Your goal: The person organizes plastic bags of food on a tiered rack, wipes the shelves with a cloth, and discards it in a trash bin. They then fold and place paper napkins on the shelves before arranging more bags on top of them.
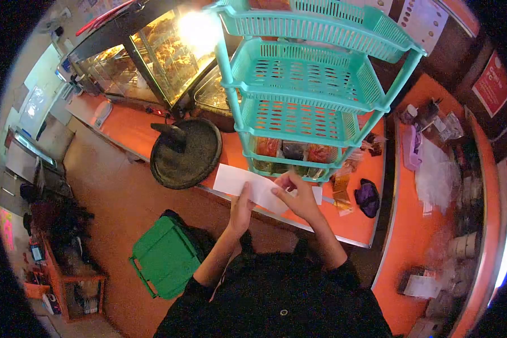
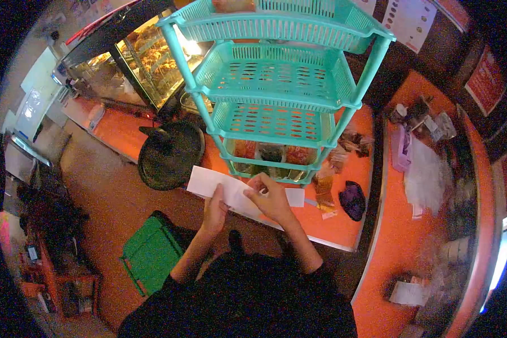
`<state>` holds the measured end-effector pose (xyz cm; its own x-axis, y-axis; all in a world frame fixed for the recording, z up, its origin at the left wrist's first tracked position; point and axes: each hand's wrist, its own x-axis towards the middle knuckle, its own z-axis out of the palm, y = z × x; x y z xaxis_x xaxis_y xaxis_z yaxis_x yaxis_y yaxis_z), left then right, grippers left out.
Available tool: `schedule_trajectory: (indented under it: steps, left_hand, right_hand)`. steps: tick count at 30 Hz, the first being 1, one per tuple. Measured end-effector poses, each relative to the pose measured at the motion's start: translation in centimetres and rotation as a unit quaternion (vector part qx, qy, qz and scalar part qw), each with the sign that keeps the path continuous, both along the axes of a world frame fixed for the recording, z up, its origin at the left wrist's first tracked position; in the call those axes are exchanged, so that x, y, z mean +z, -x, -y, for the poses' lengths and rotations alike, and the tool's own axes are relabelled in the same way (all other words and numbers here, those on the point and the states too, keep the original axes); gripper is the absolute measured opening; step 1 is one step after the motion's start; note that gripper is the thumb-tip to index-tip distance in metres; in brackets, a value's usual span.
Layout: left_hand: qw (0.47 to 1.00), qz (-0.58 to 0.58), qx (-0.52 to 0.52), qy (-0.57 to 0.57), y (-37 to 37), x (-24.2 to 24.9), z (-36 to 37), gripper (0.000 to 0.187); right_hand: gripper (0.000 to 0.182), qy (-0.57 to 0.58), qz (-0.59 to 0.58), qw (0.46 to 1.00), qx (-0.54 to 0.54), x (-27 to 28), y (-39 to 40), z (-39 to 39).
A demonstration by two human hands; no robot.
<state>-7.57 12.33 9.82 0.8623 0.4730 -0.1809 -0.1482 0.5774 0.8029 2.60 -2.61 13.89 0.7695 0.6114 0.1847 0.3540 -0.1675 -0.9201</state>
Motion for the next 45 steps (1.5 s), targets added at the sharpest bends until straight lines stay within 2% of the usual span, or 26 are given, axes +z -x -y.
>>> schedule_trajectory:
  steps: [2, 5, 7, 11, 13, 14, 15, 16, 17, 19, 20, 21, 23, 24, 25, 26, 27, 28, 30, 31, 33, 36, 38, 39, 41, 45]
  left_hand:
    - [1.000, 0.005, 0.015, 0.010, 0.2, 1.9, 0.3, 0.037]
    - [0.999, 0.001, 0.031, 0.016, 0.1, 2.5, 0.2, 0.035]
    - [0.999, -0.007, 0.035, 0.009, -0.1, 2.8, 0.2, 0.034]
    - [0.999, 0.015, 0.022, 0.022, -0.2, 4.0, 0.5, 0.027]
    - [0.999, 0.025, 0.009, 0.026, 0.0, 4.8, 0.7, 0.024]
    - [0.999, 0.038, -0.026, -0.012, 0.2, 5.8, 0.9, 0.022]
    - [0.996, 0.052, -0.060, -0.050, 0.3, 6.3, 1.1, 0.020]
    - [0.996, 0.004, -0.043, -0.076, 0.4, 6.2, 1.4, 0.017]
    - [0.996, 0.005, -0.040, -0.077, 0.4, 6.3, 1.6, 0.017]
    - [0.990, 0.006, -0.033, -0.137, 0.1, 6.8, 2.4, 0.014]
    - [0.991, 0.028, -0.038, -0.125, -0.3, 5.8, 2.6, 0.013]
    - [0.991, 0.029, -0.037, -0.124, -1.0, 4.7, 2.7, 0.013]
    - [0.993, 0.038, 0.007, -0.109, -2.3, 1.5, 2.8, 0.014]
    - [0.994, 0.033, 0.008, -0.104, -2.2, -1.5, 2.4, 0.014]
    - [0.995, -0.044, 0.068, -0.063, -1.9, -5.3, 1.8, 0.014]
    - [0.984, -0.119, 0.128, -0.023, -1.7, -8.5, 1.1, 0.015]
    - [0.984, -0.123, 0.130, -0.021, -1.1, -10.9, 0.8, 0.015]
    - [0.984, -0.156, 0.069, -0.058, 0.4, -13.1, 1.0, 0.017]
    - [0.975, -0.202, -0.056, -0.080, 1.8, -18.5, 1.1, 0.020]
    - [0.974, -0.207, -0.056, -0.079, 1.8, -19.3, 1.8, 0.020]
    - [0.936, -0.140, 0.019, -0.322, 0.4, -19.5, 2.8, 0.021]
    - [0.939, -0.162, 0.001, -0.302, 0.2, -17.9, 2.2, 0.021]
    - [0.934, -0.184, -0.006, -0.307, 0.6, -17.9, 1.8, 0.021]
    - [0.940, -0.189, -0.001, -0.286, 0.7, -18.0, 1.7, 0.023]
    - [0.946, -0.189, 0.009, -0.265, 0.4, -19.0, 1.4, 0.024]
    - [0.945, -0.188, 0.034, -0.267, 0.5, -18.2, 1.6, 0.029]
  right_hand:
    - [0.022, 0.053, -0.051, 0.996, 0.049, 0.2, -0.2, 0.6]
    - [0.018, -0.017, -0.064, 0.994, 0.082, 0.8, 0.1, 1.3]
    - [0.012, -0.039, -0.136, 0.986, 0.088, 1.0, 0.3, 1.7]
    - [0.012, -0.061, -0.145, 0.984, 0.084, 1.4, 0.3, 2.1]
    - [0.019, -0.098, -0.192, 0.976, 0.039, 1.6, 0.1, 2.2]
    - [0.019, -0.098, -0.190, 0.976, 0.040, 1.9, 0.1, 2.1]
    - [0.022, -0.076, -0.029, 0.997, -0.012, 2.5, 0.4, 1.9]
    - [0.025, -0.052, 0.132, 0.988, -0.064, 3.3, 0.7, 1.6]
    - [0.025, -0.053, 0.134, 0.988, -0.061, 4.0, 1.0, 1.5]
    - [0.026, -0.051, 0.237, 0.969, -0.052, 5.0, 1.6, 1.3]
    - [0.026, -0.061, 0.171, 0.983, -0.039, 4.3, 2.0, 0.8]
    - [0.026, -0.061, 0.171, 0.983, -0.038, 3.1, 1.9, 0.1]
    - [0.023, -0.096, 0.021, 0.993, -0.069, -0.7, 1.3, -1.2]
    - [0.021, -0.062, 0.061, 0.993, -0.076, -2.8, 0.1, -0.8]
    - [0.021, -0.056, 0.057, 0.994, -0.074, -3.8, 0.0, 0.4]
    - [0.020, 0.005, 0.076, 0.994, -0.075, -4.5, -0.3, 1.7]
    - [0.020, 0.066, 0.093, 0.991, -0.075, -5.6, -0.5, 3.1]
    - [0.031, 0.085, 0.192, 0.978, -0.009, -8.4, -0.8, 4.5]
    - [0.037, 0.124, 0.200, 0.972, 0.013, -10.8, 0.1, 4.6]
    - [0.043, 0.157, 0.224, 0.961, 0.033, -11.7, 0.2, 4.4]
    - [0.050, 0.208, 0.194, 0.957, 0.061, -13.5, -0.3, 3.0]
    - [0.051, 0.191, 0.261, 0.944, 0.069, -14.0, -1.4, 0.2]
    - [0.049, 0.206, 0.312, 0.928, 0.002, -15.1, -1.8, -1.3]
    - [0.049, 0.204, 0.312, 0.928, 0.003, -15.6, -1.9, -1.6]
    - [0.044, 0.312, 0.280, 0.908, 0.010, -16.3, -2.5, -2.1]
    - [0.038, 0.292, 0.292, 0.910, -0.040, -17.2, -2.2, -1.3]
